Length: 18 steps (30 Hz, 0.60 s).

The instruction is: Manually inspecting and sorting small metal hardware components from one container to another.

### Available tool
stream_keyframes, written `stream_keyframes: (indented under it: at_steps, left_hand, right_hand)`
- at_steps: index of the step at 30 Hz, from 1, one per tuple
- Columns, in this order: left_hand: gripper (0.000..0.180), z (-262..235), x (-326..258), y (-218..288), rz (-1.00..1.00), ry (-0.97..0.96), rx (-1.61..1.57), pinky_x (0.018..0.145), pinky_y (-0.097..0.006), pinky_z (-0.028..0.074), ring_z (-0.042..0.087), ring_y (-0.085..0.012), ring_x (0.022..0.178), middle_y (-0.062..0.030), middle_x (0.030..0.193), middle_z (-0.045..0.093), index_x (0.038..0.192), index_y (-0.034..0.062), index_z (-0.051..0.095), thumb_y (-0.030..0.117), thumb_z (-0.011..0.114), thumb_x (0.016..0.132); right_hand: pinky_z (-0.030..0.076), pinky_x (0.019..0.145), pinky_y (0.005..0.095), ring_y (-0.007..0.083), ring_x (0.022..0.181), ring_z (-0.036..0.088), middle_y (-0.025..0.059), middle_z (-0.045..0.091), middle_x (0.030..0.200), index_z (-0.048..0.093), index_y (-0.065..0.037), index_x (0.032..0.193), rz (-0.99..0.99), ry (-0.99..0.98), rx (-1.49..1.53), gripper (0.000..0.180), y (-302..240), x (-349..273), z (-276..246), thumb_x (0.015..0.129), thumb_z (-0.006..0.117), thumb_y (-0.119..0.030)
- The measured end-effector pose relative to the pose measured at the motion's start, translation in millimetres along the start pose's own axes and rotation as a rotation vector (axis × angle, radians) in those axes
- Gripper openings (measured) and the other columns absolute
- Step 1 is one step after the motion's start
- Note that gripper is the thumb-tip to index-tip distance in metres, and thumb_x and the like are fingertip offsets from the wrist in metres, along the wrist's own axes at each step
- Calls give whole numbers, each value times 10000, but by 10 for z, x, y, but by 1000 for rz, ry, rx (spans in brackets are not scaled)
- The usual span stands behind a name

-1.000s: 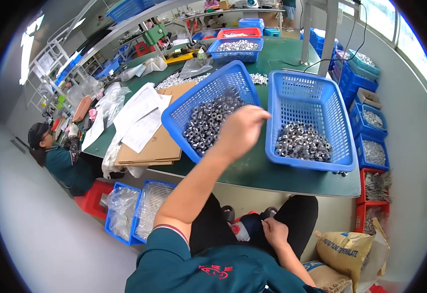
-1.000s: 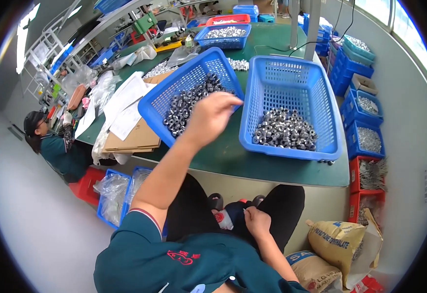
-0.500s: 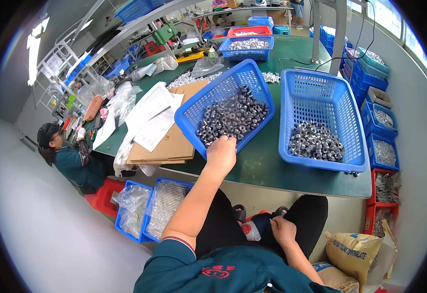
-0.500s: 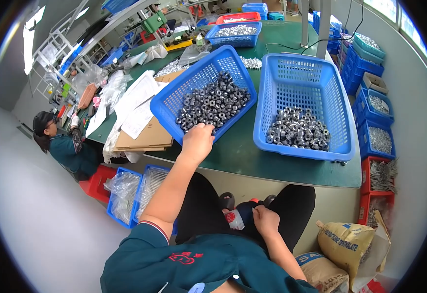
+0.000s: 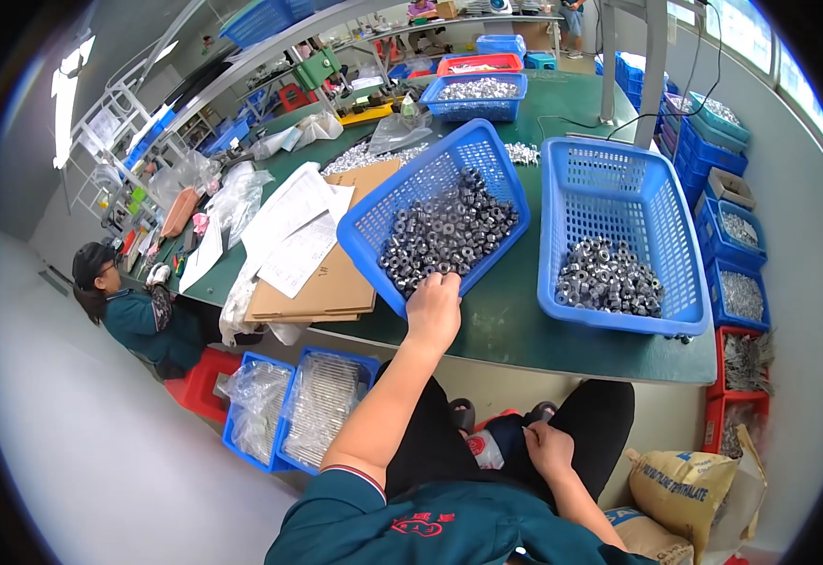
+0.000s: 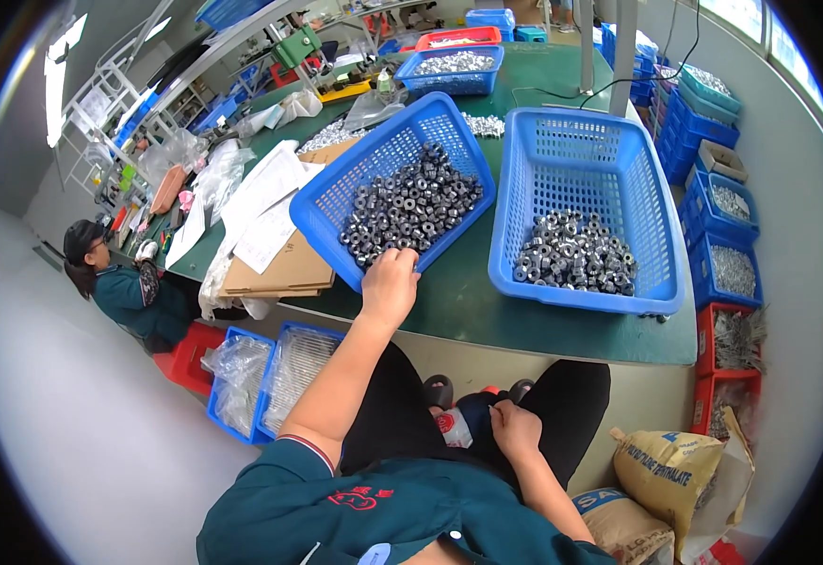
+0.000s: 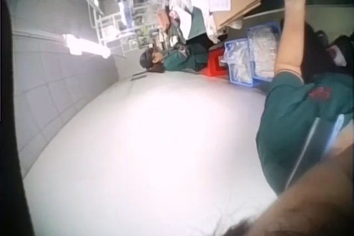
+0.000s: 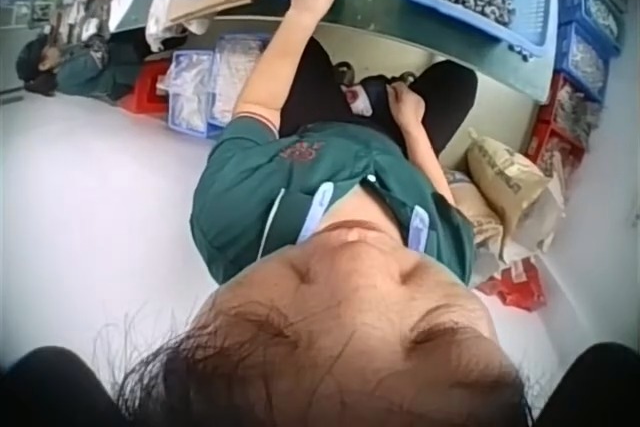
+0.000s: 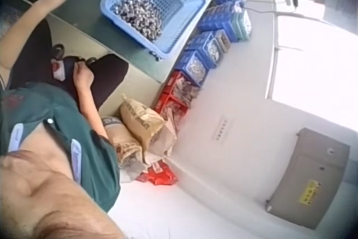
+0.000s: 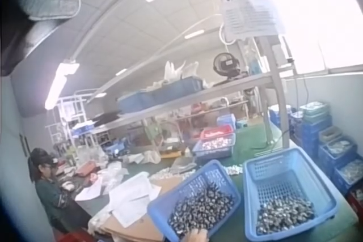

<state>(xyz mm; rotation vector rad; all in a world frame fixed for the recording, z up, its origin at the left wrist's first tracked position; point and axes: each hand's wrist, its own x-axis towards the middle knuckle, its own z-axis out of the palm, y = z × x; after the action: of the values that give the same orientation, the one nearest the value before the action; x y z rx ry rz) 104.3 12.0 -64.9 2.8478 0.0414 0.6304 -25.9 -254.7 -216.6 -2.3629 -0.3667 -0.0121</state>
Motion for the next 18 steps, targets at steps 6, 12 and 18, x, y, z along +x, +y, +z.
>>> stream_keyframes:
  at_steps: [6, 12, 18]
  left_hand:
    - [176, -135, -242, 70, -200, -5, -783, 715, -297, 525, 636, -205, 771, -88, 938, 654, 1015, 31, 651, 49, 668, 841]
    - [182, -326, -877, 254, -567, -404, -1867, 771, -292, 543, 645, -161, 851, -117, 1012, 661, 1081, -1, 633, 39, 619, 904]
    - [238, -253, -1386, 293, -736, -641, -2015, 762, -304, 550, 648, -175, 849, -146, 1045, 661, 1109, -16, 637, 17, 646, 873]
  right_hand:
    - [498, 553, 422, 320, 633, 645, 125, 652, 690, 642, -95, 804, 29, 9, 16, 118, -21, -63, -14, 808, 670, -210]
    - [497, 557, 390, 328, 633, 637, 155, 624, 686, 657, -77, 834, 120, 59, 229, 97, -101, -33, -130, 820, 680, -170]
    - [477, 547, 293, 216, 582, 612, 117, 622, 685, 645, -20, 860, -4, 94, 495, 75, -871, 126, -709, 810, 689, -54]
